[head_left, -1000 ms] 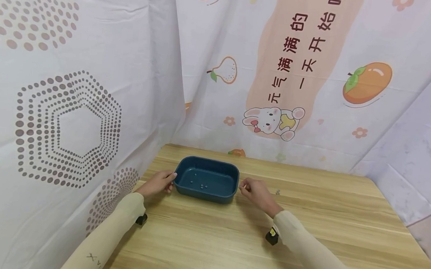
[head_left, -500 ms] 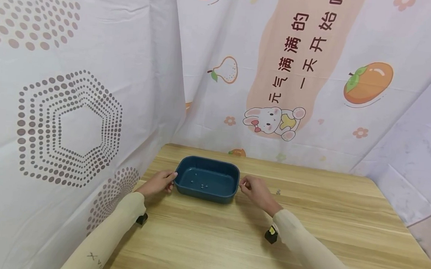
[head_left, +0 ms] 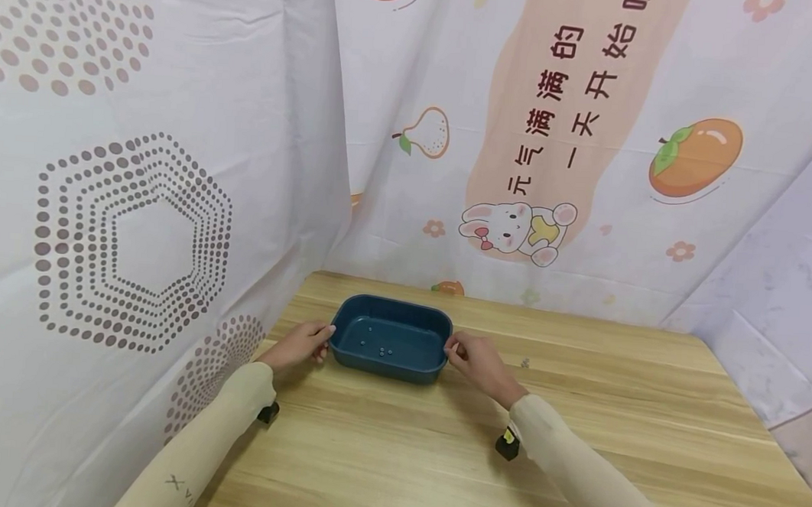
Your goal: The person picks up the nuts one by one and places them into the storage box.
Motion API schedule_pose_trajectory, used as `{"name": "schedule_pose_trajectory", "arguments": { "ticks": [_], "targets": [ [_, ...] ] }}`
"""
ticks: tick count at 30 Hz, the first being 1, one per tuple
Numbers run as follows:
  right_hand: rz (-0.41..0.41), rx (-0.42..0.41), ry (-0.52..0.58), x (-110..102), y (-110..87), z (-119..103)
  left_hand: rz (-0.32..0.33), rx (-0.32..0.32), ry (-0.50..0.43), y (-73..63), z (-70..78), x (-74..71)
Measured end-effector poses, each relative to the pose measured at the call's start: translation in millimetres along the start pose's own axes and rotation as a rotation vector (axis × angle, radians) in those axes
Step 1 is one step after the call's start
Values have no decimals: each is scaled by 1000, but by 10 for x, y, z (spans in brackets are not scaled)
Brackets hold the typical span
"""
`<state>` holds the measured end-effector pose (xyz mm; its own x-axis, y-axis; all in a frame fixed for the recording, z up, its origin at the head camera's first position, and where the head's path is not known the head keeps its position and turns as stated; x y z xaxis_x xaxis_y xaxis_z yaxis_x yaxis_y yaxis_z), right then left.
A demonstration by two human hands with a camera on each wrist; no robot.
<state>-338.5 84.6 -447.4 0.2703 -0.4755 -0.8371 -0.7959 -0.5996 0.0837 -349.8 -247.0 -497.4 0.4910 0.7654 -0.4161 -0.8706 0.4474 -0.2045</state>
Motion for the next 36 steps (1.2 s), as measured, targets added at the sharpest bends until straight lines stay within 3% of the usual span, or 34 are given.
{"name": "schedule_pose_trajectory", "arguments": {
  "ticks": [20,28,36],
  "targets": [
    [29,3,10,-21,-62,63,3,5,-4,-25,23,15],
    [36,47,-5,-73,-157,297,5,0,6,-31,31,8],
    [21,148,11,-116,-286,650,9,5,9,-40,47,11]
  ]
}}
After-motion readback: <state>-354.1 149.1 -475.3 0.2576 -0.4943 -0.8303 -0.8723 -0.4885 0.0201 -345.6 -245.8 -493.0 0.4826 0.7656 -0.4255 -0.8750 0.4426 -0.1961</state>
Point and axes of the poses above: each hand's wrist, its own y-axis towards the middle knuckle, its own x-axis out of the palm, z = x × y, the point moved 9 cm from there along y, towards the middle knuckle, and after that the axes turned 14 degrees about -z, right-handed, at the moved point
